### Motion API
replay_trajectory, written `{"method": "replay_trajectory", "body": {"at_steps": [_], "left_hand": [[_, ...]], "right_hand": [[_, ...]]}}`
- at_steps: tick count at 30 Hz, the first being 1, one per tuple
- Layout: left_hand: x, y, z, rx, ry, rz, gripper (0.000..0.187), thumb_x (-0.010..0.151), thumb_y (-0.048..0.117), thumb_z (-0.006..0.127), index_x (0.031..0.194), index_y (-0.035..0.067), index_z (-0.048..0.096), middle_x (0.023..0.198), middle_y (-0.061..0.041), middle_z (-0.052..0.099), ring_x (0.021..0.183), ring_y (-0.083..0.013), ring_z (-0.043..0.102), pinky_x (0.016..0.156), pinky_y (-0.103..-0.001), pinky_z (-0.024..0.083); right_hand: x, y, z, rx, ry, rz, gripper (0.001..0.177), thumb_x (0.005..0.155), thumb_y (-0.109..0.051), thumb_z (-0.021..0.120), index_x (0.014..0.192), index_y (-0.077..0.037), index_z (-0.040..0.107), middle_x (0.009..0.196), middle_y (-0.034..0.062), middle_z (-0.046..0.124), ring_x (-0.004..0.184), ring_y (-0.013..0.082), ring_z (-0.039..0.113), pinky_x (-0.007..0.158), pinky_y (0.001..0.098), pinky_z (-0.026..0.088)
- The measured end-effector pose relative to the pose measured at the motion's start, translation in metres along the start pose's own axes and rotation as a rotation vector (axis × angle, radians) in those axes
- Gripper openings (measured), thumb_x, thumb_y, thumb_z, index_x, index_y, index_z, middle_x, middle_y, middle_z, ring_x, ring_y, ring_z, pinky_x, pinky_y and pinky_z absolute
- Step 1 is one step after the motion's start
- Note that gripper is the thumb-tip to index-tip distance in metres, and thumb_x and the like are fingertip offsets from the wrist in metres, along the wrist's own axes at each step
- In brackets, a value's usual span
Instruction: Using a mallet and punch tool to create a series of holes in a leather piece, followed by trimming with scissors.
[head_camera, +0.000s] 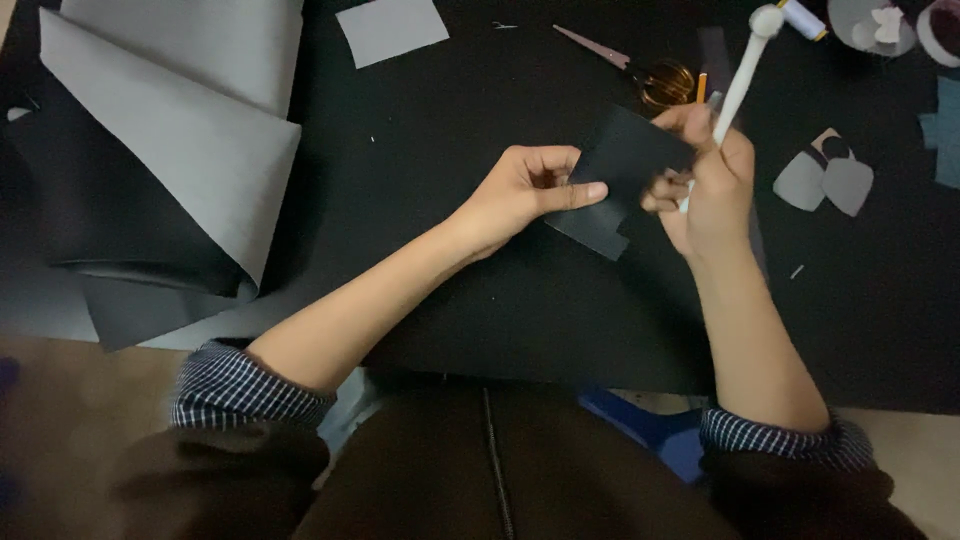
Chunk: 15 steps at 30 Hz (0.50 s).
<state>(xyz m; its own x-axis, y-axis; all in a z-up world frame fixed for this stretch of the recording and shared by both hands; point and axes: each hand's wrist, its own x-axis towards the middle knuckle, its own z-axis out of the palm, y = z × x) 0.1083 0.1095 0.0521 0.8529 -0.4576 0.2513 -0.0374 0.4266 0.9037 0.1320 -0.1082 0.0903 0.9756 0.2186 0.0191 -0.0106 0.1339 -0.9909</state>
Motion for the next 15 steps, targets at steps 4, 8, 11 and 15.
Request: {"method": "replay_trajectory", "body": {"at_steps": [4,8,11,15], "left_hand": [[0.001,0.009,0.009,0.098,0.109,-0.023,0.04,0.092,0.023,0.075,0.066,0.022,0.044,0.068,0.009,0.031,0.064,-0.004,0.03,0.065,-0.022,0.026],[0.0,0.008,0.005,0.066,0.071,-0.028,0.015,0.094,0.025,0.074,0.082,0.019,0.067,0.074,0.009,0.056,0.067,-0.0025,0.048,0.068,-0.02,0.04],[0.001,0.004,0.005,0.055,0.066,-0.036,0.016,0.094,0.024,0.074,0.081,0.02,0.065,0.074,0.009,0.055,0.068,-0.0024,0.047,0.068,-0.02,0.038],[0.001,0.009,0.017,0.01,0.193,-0.066,0.011,0.091,0.02,0.08,0.094,0.01,0.078,0.073,0.002,0.065,0.075,-0.0042,0.063,0.074,-0.018,0.053]], "right_hand": [[-0.002,0.0,-0.002,0.063,0.019,0.044,0.023,0.11,-0.033,0.048,0.103,-0.014,0.058,0.064,-0.0034,0.034,0.045,0.0064,0.028,0.043,0.0227,0.023],[-0.003,-0.002,-0.003,0.108,-0.226,-0.122,0.036,0.106,-0.052,0.053,0.106,-0.016,0.059,0.063,-0.0072,0.025,0.046,0.004,0.022,0.041,0.0216,0.02],[0.0,0.003,-0.011,0.062,-0.261,-0.171,0.03,0.106,-0.047,0.057,0.11,-0.018,0.056,0.064,-0.0078,0.023,0.046,0.0036,0.021,0.042,0.022,0.021],[0.009,0.023,-0.02,0.099,-0.05,-0.184,0.019,0.109,-0.027,0.058,0.104,-0.009,0.055,0.053,-0.0057,0.026,0.035,0.0038,0.036,0.032,0.0183,0.031]]}}
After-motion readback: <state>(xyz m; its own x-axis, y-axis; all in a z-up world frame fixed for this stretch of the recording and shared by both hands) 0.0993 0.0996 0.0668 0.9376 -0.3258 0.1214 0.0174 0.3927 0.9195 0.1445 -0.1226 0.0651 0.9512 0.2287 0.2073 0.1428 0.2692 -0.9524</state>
